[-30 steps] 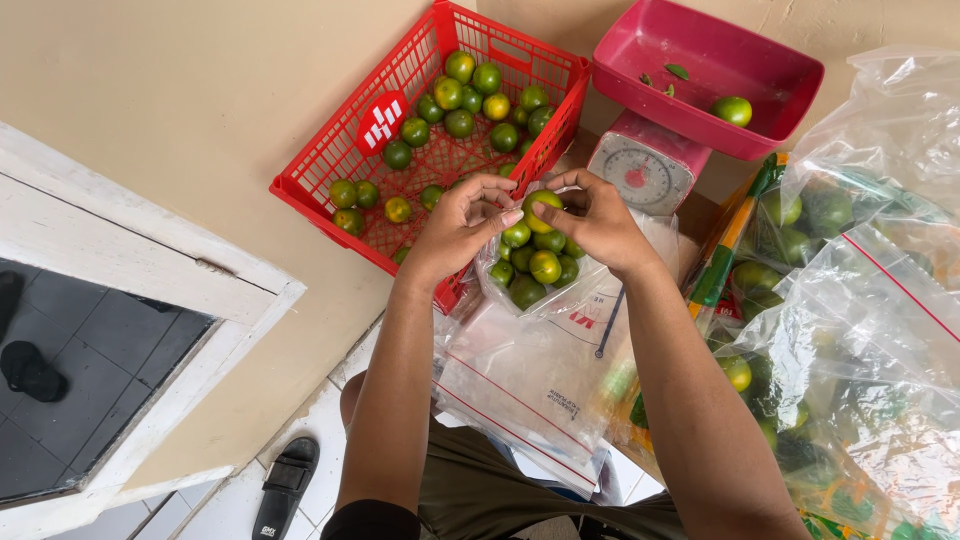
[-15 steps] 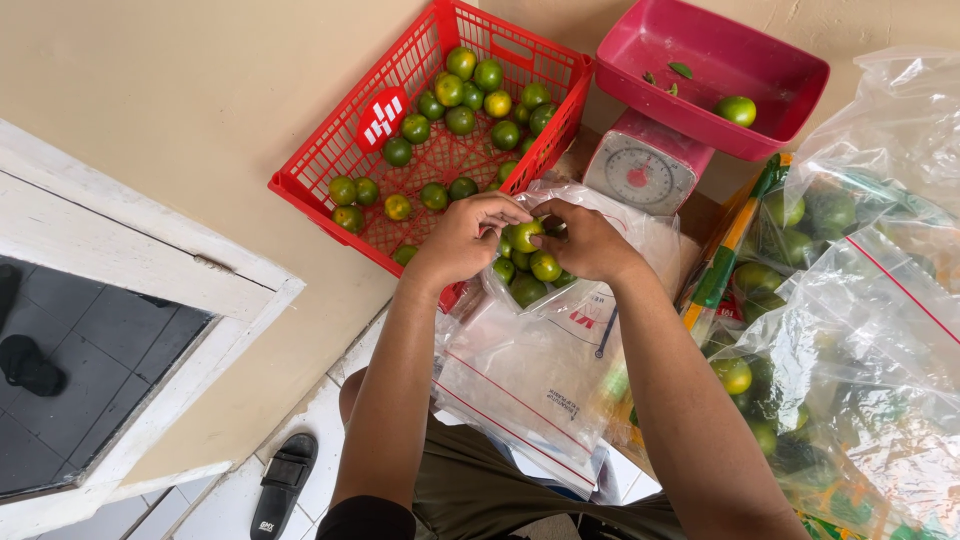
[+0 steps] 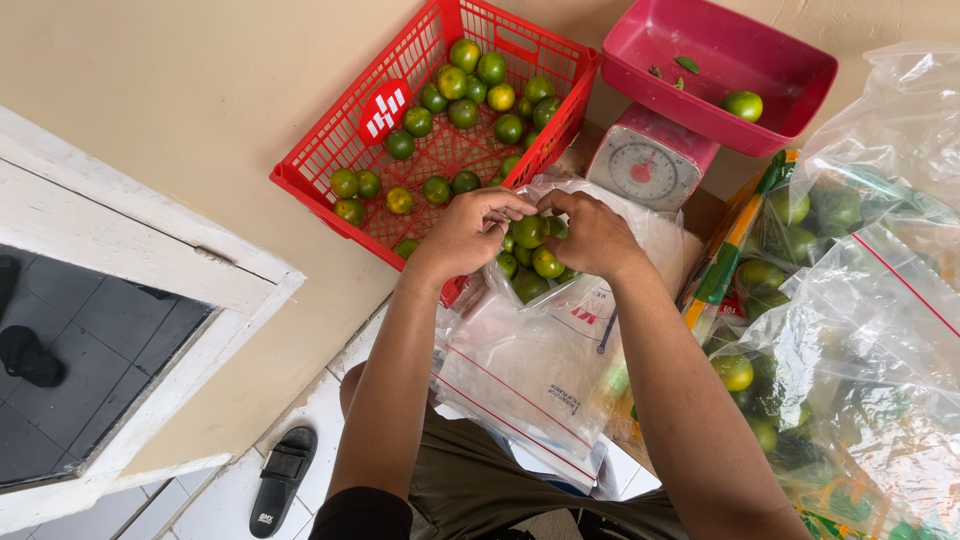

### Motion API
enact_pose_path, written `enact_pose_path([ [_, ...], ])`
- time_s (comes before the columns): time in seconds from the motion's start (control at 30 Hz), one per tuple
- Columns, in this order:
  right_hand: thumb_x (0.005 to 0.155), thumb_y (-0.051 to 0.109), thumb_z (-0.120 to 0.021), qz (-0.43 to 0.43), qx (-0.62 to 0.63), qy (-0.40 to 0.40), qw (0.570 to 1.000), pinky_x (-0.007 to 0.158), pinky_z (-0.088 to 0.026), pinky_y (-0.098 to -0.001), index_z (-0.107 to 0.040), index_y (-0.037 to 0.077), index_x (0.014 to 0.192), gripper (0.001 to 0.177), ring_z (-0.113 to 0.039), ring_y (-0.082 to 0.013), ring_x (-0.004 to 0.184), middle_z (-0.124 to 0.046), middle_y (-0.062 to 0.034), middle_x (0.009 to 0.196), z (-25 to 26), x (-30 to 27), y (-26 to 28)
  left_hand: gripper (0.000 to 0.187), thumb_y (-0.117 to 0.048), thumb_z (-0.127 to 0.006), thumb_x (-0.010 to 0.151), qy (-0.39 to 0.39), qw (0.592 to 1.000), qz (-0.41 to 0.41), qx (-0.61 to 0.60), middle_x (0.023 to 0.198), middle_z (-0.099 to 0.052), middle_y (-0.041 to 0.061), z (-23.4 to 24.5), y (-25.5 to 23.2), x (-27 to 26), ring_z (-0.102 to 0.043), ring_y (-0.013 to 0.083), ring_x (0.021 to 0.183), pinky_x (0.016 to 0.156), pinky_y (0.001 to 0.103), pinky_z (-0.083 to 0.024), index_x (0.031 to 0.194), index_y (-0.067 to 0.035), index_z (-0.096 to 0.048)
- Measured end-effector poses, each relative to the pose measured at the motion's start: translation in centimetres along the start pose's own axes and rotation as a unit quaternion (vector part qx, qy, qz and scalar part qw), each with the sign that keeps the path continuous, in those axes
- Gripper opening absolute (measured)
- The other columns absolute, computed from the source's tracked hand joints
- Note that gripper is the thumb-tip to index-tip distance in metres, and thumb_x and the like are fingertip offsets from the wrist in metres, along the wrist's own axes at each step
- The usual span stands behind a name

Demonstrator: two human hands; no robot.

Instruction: Sorting small green fruits from a crate into a bowl and then into a plastic bag for weighing and packaging.

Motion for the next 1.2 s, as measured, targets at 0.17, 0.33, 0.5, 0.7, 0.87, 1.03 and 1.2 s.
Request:
enact_pose_path([
  [0.17, 0.087, 0.014, -0.068, -0.033, -0.01, -0.007, 0.999, 0.094, -0.055, -0.053, -0.072, 0.023, 0.12, 0.035, -0.069, -0.0412, 0.113, -0.073, -0.0152, 0.118, -1.5, 1.1, -4.1, 0.043, 0.018, -0.047, 0.08, 0.023, 0.999, -0.019, 0.04, 0.108, -0.073, 0.02, -0.2, -0.7, 0.1, -0.07, 0.0352, 0.104, 0.09, 0.043, -0.057, 0.105, 0.0, -0.076],
  [0.33, 0.089, 0.018, -0.068, -0.031, 0.001, -0.021, 0.999, 0.092, -0.056, -0.0513, -0.068, 0.021, 0.126, 0.038, -0.07, -0.0388, 0.111, -0.071, -0.0155, 0.119, -1.0, 1.0, -3.6, 0.043, 0.017, -0.045, 0.077, 0.036, 0.995, -0.025, 0.085, 0.106, -0.076, 0.018, -0.5, -1.1, -0.2, -0.071, 0.0361, 0.102, 0.088, 0.043, -0.058, 0.098, 0.0, -0.079],
  [0.5, 0.09, 0.018, -0.068, -0.015, 0.033, -0.074, 0.997, 0.087, -0.059, -0.0485, -0.071, 0.018, 0.119, 0.029, -0.072, -0.0341, 0.103, -0.069, -0.0157, 0.118, 0.6, 0.6, -3.0, 0.047, 0.018, -0.046, 0.076, 0.041, 0.994, -0.005, 0.099, 0.109, -0.076, 0.017, -0.5, -1.9, -0.4, -0.071, 0.0358, 0.102, 0.09, 0.041, -0.058, 0.103, -0.001, -0.08],
  [0.7, 0.092, 0.009, -0.067, 0.045, 0.14, -0.121, 0.982, 0.081, -0.061, -0.0492, -0.073, 0.009, 0.117, 0.026, -0.075, -0.0378, 0.095, -0.071, -0.022, 0.112, 3.6, -0.2, 0.5, 0.049, 0.018, -0.045, 0.079, 0.001, 0.999, 0.007, 0.037, 0.113, -0.074, 0.019, -0.2, 0.9, 0.3, -0.071, 0.0326, 0.104, 0.091, 0.041, -0.059, 0.111, 0.0, -0.077],
  [0.87, 0.091, 0.008, -0.068, 0.065, 0.175, -0.179, 0.966, 0.075, -0.061, -0.0444, -0.073, 0.007, 0.112, 0.022, -0.076, -0.0374, 0.093, -0.072, -0.0193, 0.101, 8.0, -1.5, 2.7, 0.044, 0.008, -0.05, 0.087, -0.038, 0.999, 0.031, -0.008, 0.112, -0.075, 0.019, -0.1, -0.6, 1.7, -0.072, 0.03, 0.108, 0.087, 0.04, -0.06, 0.122, -0.002, -0.073],
  [1.03, 0.092, 0.012, -0.071, 0.07, 0.166, -0.248, 0.952, 0.074, -0.061, -0.0418, -0.075, 0.011, 0.112, 0.02, -0.075, -0.0336, 0.094, -0.074, -0.0138, 0.099, 13.1, -2.0, 1.3, 0.041, 0.001, -0.054, 0.092, -0.05, 0.999, 0.013, 0.008, 0.112, -0.076, 0.012, -1.8, -3.6, 6.7, -0.072, 0.0251, 0.109, 0.089, 0.038, -0.061, 0.126, -0.012, -0.073],
  [1.2, 0.089, 0.008, -0.067, 0.007, 0.11, -0.3, 0.948, 0.079, -0.061, -0.0488, -0.072, 0.008, 0.118, 0.029, -0.073, -0.0381, 0.098, -0.073, -0.0195, 0.108, 19.8, -1.7, -3.3, 0.036, -0.005, -0.054, 0.094, -0.047, 0.991, -0.036, 0.119, 0.117, -0.072, 0.014, -4.8, -8.4, 14.1, -0.069, 0.032, 0.115, 0.095, 0.045, -0.058, 0.126, -0.01, -0.072],
])
Point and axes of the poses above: each hand's wrist, its own x-axis towards the middle knuckle, its own z-axis out of the back of the hand, y = z × x, the point moved 9 cm from there along x, towards the middle knuckle
